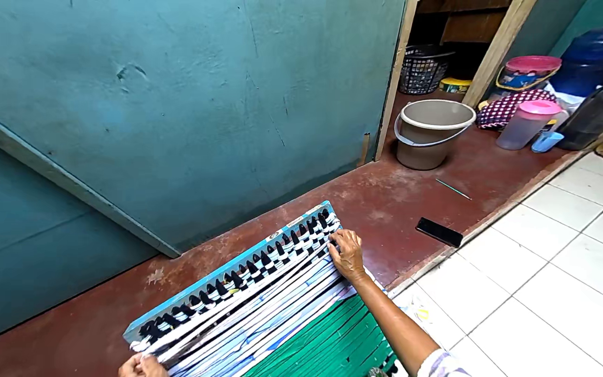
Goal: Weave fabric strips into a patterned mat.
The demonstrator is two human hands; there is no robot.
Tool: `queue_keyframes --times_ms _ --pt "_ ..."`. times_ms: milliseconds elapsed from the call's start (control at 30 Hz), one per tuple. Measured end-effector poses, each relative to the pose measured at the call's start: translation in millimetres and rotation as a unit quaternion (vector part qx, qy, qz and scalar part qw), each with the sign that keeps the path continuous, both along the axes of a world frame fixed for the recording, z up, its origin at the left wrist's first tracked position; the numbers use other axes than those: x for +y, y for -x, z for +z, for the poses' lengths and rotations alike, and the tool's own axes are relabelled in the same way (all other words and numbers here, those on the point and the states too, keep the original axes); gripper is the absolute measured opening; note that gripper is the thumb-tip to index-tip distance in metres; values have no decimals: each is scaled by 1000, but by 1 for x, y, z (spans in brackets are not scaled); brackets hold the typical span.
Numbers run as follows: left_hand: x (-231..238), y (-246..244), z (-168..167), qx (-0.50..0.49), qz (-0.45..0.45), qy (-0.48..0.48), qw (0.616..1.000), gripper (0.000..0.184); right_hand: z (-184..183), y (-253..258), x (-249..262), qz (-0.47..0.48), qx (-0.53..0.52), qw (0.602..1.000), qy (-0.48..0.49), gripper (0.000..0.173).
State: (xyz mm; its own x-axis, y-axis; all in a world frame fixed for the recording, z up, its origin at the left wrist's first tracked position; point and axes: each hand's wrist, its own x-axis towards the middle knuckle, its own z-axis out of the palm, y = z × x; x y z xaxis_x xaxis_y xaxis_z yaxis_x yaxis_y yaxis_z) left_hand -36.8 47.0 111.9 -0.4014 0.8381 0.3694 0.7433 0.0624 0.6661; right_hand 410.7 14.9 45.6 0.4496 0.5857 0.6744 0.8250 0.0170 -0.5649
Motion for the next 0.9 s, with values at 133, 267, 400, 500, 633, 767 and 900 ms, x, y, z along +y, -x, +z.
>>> queue_keyframes --times_ms 133,267,400,500,633,767,900 --pt "11 7 -10 37 32 -27 998 31 2 -2 6 -9 7 1000 13 20" --pt "9 21 -5 27 87 -33 995 29 3 -3 8 -13 5 999 46 21" --pt "4 42 -12 -58 101 11 993 29 5 -4 7 -20 3 999 51 22" --pt "5 48 -26 -118 112 17 987 27 10 -1 6 -21 11 998 63 21" --pt "-6 34 -14 -213 82 -43 973 23 16 -3 -1 -24 11 997 75 20" --pt "-42 9 22 -375 -230 -182 880 21 49 19 -16 29 -21 999 -9 21" --pt "-70 -36 60 -322 -558 -101 758 15 112 91 -49 370 26 925 -78 28"
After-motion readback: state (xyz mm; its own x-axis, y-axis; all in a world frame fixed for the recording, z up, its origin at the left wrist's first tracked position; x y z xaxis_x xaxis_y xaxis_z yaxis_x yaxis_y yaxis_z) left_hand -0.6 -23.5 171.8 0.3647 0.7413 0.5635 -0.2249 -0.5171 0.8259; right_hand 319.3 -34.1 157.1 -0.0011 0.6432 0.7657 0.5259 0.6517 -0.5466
